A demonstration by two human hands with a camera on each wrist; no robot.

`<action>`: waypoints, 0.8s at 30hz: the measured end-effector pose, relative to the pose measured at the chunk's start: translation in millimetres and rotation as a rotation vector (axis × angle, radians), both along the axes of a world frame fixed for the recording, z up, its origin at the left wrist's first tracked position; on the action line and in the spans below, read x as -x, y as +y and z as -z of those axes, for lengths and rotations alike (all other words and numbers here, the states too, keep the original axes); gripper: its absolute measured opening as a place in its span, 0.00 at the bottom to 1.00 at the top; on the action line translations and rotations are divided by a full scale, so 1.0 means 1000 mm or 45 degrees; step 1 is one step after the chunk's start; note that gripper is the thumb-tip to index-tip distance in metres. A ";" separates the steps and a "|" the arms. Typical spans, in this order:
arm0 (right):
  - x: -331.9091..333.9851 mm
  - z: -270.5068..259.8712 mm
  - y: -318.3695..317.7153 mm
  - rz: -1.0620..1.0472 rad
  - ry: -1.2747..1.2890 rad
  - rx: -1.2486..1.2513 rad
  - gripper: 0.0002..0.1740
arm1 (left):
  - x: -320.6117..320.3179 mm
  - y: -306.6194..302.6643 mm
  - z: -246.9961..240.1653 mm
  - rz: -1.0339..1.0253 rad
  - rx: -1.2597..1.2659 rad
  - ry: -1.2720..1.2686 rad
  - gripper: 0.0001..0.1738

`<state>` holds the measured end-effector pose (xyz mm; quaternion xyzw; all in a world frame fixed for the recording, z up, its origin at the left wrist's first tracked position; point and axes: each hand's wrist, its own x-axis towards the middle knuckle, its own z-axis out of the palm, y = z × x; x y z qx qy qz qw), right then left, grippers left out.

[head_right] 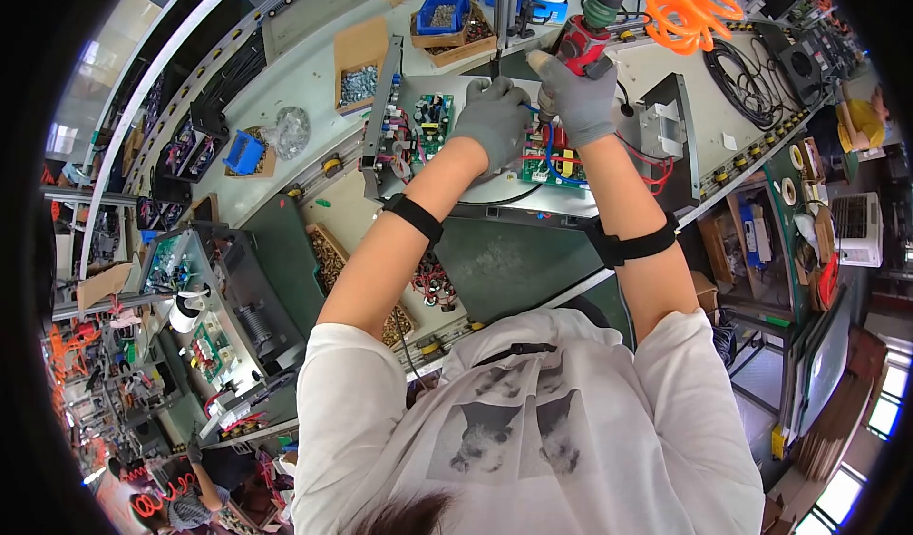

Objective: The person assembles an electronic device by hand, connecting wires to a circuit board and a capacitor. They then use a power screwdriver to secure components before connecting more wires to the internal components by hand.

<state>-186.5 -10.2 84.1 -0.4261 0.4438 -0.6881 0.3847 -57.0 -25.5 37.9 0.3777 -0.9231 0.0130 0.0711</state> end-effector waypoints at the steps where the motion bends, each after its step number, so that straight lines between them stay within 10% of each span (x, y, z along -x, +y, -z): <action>1: 0.002 0.000 0.001 -0.069 0.004 -0.095 0.08 | 0.000 0.001 -0.001 0.015 -0.011 -0.009 0.11; 7: 0.000 0.009 -0.007 -0.027 0.431 0.143 0.06 | 0.002 0.006 -0.006 -0.057 0.004 -0.064 0.12; 24: 0.001 -0.047 0.029 0.032 0.096 0.483 0.09 | 0.003 0.007 -0.011 -0.074 -0.058 -0.114 0.13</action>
